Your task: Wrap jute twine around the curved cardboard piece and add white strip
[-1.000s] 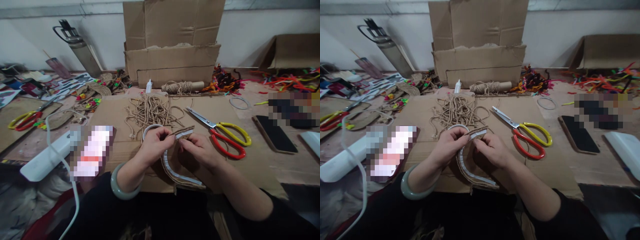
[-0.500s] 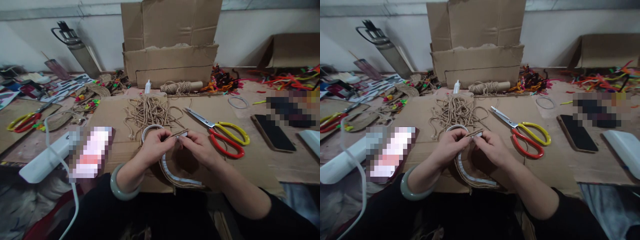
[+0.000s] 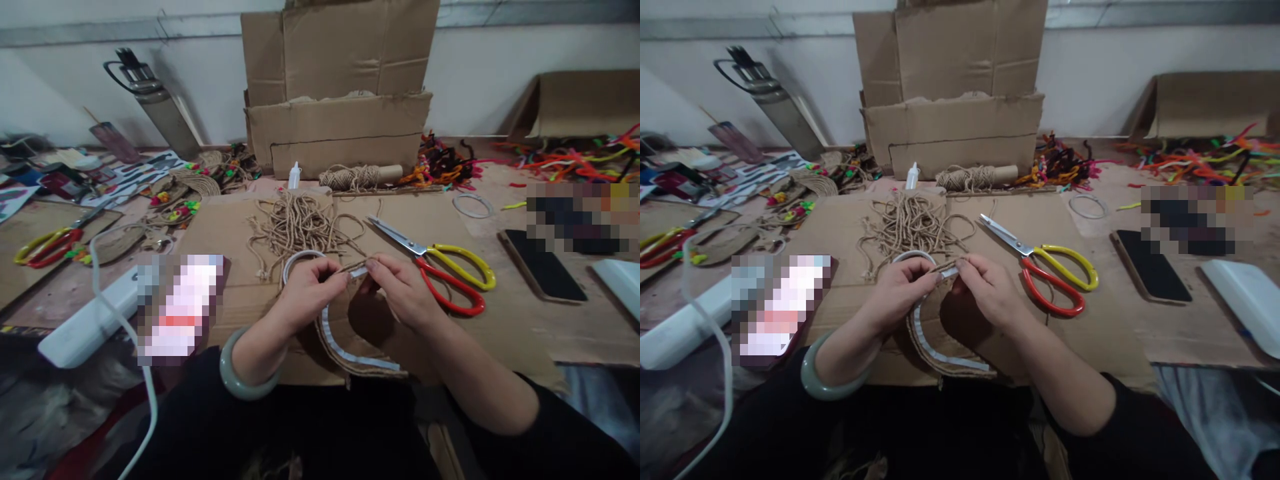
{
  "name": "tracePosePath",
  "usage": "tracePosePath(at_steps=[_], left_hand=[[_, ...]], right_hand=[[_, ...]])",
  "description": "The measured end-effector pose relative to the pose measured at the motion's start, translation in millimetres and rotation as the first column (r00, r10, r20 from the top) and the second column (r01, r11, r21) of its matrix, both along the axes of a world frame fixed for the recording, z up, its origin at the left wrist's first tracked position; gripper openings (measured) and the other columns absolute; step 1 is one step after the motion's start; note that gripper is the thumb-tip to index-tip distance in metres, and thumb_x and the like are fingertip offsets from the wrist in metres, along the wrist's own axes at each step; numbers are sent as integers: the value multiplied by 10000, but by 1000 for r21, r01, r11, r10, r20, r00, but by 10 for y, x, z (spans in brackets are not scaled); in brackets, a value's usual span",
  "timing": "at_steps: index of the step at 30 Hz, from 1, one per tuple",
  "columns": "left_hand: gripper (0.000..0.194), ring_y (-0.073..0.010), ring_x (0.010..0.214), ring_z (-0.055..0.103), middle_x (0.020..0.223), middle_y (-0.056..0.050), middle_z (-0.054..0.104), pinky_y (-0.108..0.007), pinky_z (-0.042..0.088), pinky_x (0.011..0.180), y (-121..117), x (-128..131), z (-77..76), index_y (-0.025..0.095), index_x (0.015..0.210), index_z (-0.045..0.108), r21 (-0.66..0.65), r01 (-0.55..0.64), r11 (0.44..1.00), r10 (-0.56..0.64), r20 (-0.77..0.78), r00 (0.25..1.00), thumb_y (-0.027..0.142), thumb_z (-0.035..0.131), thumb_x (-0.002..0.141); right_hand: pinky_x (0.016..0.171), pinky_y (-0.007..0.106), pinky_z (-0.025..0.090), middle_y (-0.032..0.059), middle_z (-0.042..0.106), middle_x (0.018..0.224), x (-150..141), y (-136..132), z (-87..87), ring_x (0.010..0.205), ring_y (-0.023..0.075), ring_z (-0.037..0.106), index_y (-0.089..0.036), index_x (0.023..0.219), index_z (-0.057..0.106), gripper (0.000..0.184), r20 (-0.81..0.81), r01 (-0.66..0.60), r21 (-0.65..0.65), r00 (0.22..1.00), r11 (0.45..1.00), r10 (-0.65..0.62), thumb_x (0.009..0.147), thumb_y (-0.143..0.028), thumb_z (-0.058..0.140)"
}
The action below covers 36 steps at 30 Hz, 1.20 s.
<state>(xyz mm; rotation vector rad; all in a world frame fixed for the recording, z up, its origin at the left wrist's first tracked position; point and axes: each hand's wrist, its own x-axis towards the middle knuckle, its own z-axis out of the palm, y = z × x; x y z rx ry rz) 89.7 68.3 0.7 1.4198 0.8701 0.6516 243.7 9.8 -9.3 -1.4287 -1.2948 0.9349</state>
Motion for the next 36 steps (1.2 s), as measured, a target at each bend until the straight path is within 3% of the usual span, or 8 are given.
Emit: tracePosePath(at_steps=[2, 9, 16, 20, 23, 26, 30, 36], left_hand=[[181, -57, 488, 324, 546, 62, 426, -201, 248, 464, 1, 1, 1, 151, 621, 549, 1, -11, 1000, 11, 19, 1000, 296, 631, 690], [227, -53, 482, 347, 546, 60, 440, -191, 249, 454, 27, -13, -39, 147, 670, 565, -130, -50, 990, 66, 123, 990, 348, 668, 682], [308, -40, 460, 361, 530, 57, 452, -185, 255, 455, 7, -38, -13, 136, 665, 553, -263, 94, 960, -30, 237, 971, 398, 715, 661], [310, -47, 470, 421, 555, 42, 507, -183, 299, 469, -16, -39, 17, 130, 697, 578, -332, 158, 930, -78, 242, 967, 392, 734, 646], [291, -73, 545, 499, 634, 16, 576, -197, 378, 530, -19, -23, 19, 131, 757, 610, -263, 102, 959, -40, 230, 972, 369, 736, 646], [301, -104, 682, 565, 813, -14, 634, -218, 439, 630, -8, -11, -3, 156, 881, 619, -86, -60, 994, 77, 208, 975, 326, 729, 658], [240, -101, 700, 569, 865, -13, 641, -220, 454, 651, 2, -25, -39, 184, 920, 610, 69, -224, 972, 205, 213, 955, 305, 671, 723], [127, -93, 610, 537, 681, 10, 613, -212, 429, 590, -50, -34, -2, 166, 792, 623, 40, -174, 984, 160, 234, 959, 279, 647, 739]], right_hand=[[577, 238, 422, 1, 586, 586, 5, 4, -26, 575, 111, 538, -166, 665, 572, 354, -6, 16, 14, 1000, 1000, -16, 874, -431, 467], [521, 228, 444, -14, 611, 614, 1, -1, -58, 552, 105, 561, -177, 940, 590, 318, -300, 68, 34, 952, 997, -55, 833, -470, 529], [528, 216, 481, -2, 603, 760, -13, -29, 23, 564, 78, 534, -182, 1074, 574, 387, -359, -181, 87, 911, 980, 201, 752, -383, 653], [504, 206, 488, 6, 618, 827, -4, -40, 25, 545, 67, 518, -211, 1060, 589, 366, -357, -195, 89, 909, 977, 214, 748, -390, 657], [568, 233, 516, 20, 647, 886, 7, -42, 5, 629, 99, 577, -229, 1041, 593, 355, -298, -141, 121, 939, 983, 172, 739, -399, 670], [754, 311, 528, 55, 648, 1030, 20, -36, 3, 896, 175, 616, -232, 1006, 591, 329, -219, -38, 213, 972, 976, 85, 743, -415, 667], [831, 345, 500, 62, 654, 1019, 27, -36, 12, 941, 188, 613, -229, 977, 583, 260, -230, 23, 274, 972, 961, 42, 789, -404, 621], [726, 317, 513, 50, 644, 959, 21, -93, -52, 839, 168, 612, -229, 1061, 583, 276, 2, 43, 263, 999, 964, -46, 804, -325, 609]])
